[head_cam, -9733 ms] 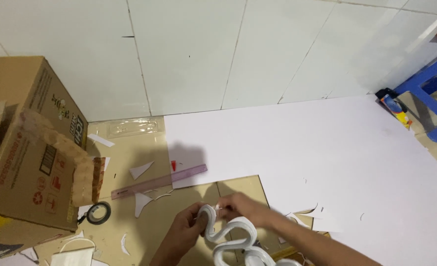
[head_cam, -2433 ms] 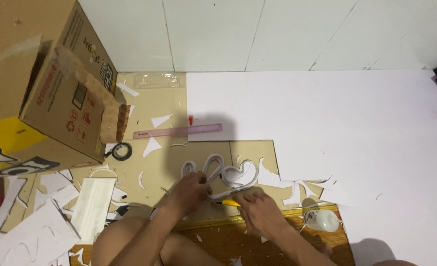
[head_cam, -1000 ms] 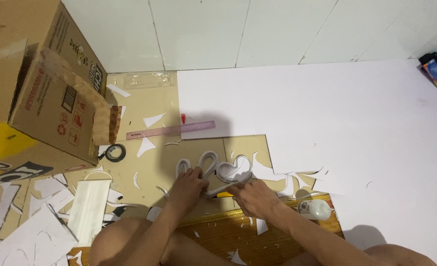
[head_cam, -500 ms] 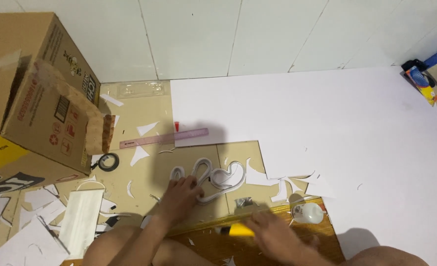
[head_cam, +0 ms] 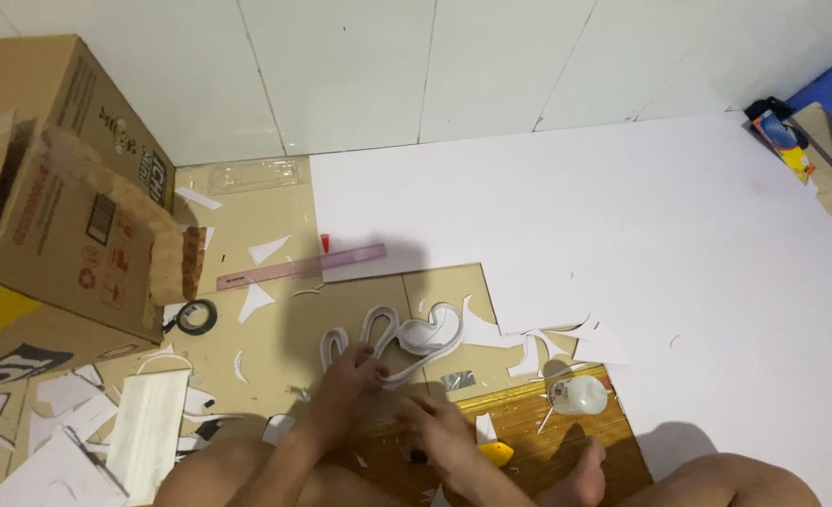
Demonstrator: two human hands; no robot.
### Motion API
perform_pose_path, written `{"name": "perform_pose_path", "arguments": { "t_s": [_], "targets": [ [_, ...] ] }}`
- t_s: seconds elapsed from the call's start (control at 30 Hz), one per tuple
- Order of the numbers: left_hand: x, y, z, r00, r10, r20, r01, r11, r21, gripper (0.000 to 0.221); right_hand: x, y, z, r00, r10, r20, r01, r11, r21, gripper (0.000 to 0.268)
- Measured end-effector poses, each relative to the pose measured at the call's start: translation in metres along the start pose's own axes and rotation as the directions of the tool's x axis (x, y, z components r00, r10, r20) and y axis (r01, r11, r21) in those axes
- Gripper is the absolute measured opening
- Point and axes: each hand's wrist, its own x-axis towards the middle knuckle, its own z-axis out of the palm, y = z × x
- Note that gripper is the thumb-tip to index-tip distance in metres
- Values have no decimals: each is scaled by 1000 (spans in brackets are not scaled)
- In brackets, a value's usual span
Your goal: Trimming the edges of a foam cut-out shape using a utility knife to achieve a clean final shape.
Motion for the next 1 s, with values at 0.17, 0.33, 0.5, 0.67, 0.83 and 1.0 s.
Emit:
{"name": "perform_pose_path", "arguments": {
  "t_s": [0.17, 0.33, 0.5, 0.67, 0.83, 1.0],
  "targets": [
    [-1, 3, 4, 996, 72, -43, -74, 996, -47, 31, 45, 25, 15, 996, -48, -75, 58, 988, 141, 15],
    [5, 23, -5, 957, -271, 108, 292, 895, -338, 22, 66, 36, 15, 973, -60, -224, 61, 998, -3, 21],
    [4, 0, 12, 1000, -10, -21, 9, 999, -45, 22, 45, 24, 2, 972, -114, -204, 125, 991, 41, 18],
    [0, 10, -1, 1000, 1, 3, -1, 999, -35, 27, 13, -7, -49, 930, -267, -252, 168, 920, -354, 25],
    [-4, -2, 7, 999, 15, -30, -18, 996, -86, 46, -27, -25, -75, 880, -410, -242, 106, 665, -739, 93],
    [2, 10, 5, 997, -66, 26, 66, 998, 5, 23, -9, 35, -121, 968, -216, 126, 66, -265, -962, 71]
  ]
}}
